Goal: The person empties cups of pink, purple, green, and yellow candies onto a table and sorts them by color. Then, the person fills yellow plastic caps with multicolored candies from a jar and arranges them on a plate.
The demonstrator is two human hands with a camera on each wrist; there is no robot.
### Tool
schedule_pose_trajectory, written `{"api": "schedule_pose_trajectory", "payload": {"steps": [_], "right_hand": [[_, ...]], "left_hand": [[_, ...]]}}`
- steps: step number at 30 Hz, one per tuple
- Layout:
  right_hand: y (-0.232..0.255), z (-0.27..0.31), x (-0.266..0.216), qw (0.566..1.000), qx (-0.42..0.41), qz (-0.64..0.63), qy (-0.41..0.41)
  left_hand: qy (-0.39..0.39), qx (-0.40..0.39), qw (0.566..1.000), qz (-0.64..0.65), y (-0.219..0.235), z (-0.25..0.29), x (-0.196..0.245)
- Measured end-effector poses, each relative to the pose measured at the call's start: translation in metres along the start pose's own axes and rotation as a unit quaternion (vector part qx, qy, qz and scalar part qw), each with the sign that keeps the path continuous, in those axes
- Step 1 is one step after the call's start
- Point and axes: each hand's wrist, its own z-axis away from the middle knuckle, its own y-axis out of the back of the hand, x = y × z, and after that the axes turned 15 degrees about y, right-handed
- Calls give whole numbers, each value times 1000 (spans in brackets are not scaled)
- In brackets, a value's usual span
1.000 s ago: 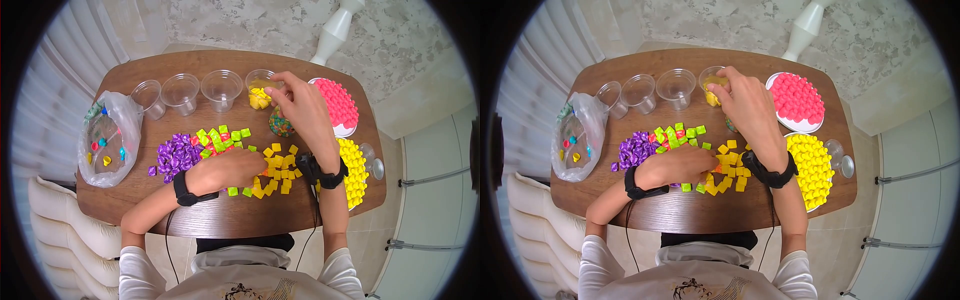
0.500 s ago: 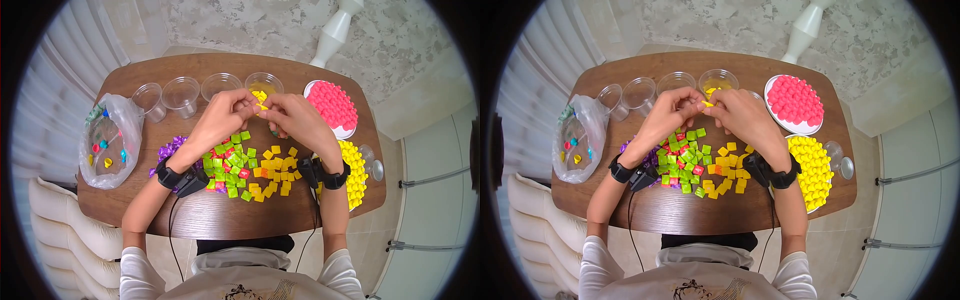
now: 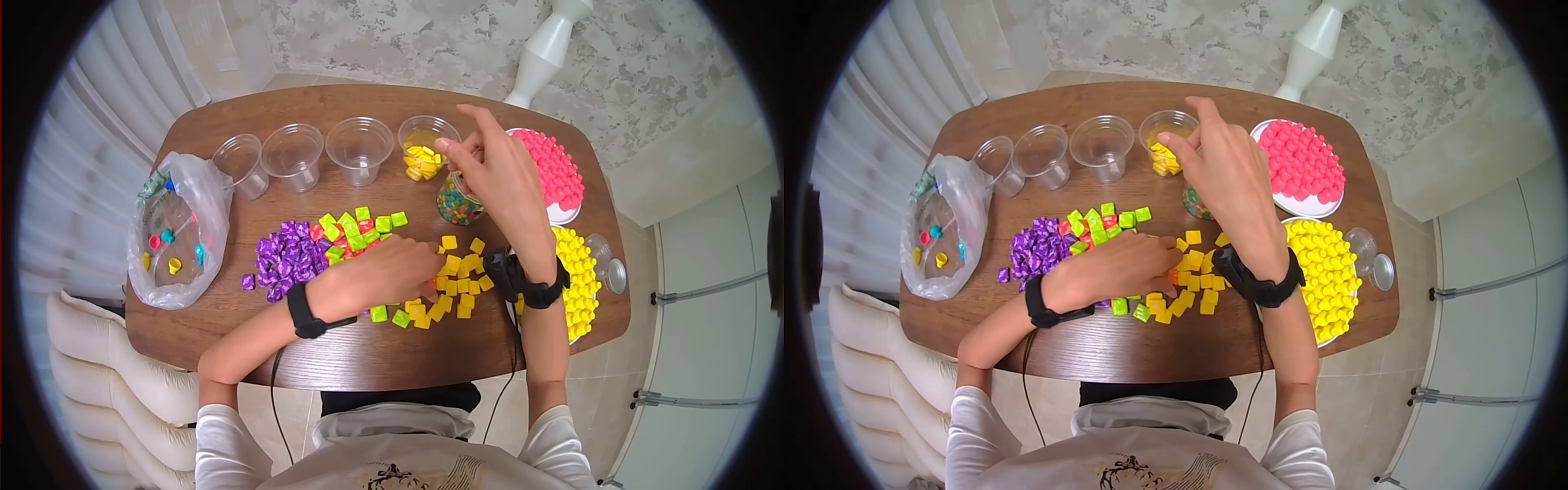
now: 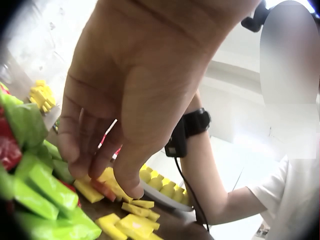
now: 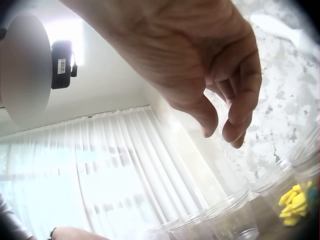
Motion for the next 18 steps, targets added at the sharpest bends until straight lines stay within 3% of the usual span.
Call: {"api": "schedule_pose_trajectory", "payload": {"steps": [2, 6, 12, 14, 15, 16, 18], "right_hand": [[0, 0, -1, 1000, 2, 0, 27], [0, 2, -4, 999, 1, -3, 44], [5, 2, -4, 998, -42, -16, 43], [10, 2, -9, 991, -123, -47, -10], [10, 3, -7, 991, -123, -48, -10], [9, 4, -3, 982, -172, -73, -12], [7, 5, 2, 970, -220, -98, -15]], "left_hand": [[49, 23, 998, -24, -3, -1, 7], [21, 54, 997, -43, -11, -5, -4], [68, 25, 995, 63, 10, -11, -11], [119, 74, 977, 160, 26, -9, -11], [86, 132, 963, 217, 29, -11, -17], [86, 132, 963, 217, 36, -12, -22], [140, 212, 915, 314, 55, -11, -25]]}}
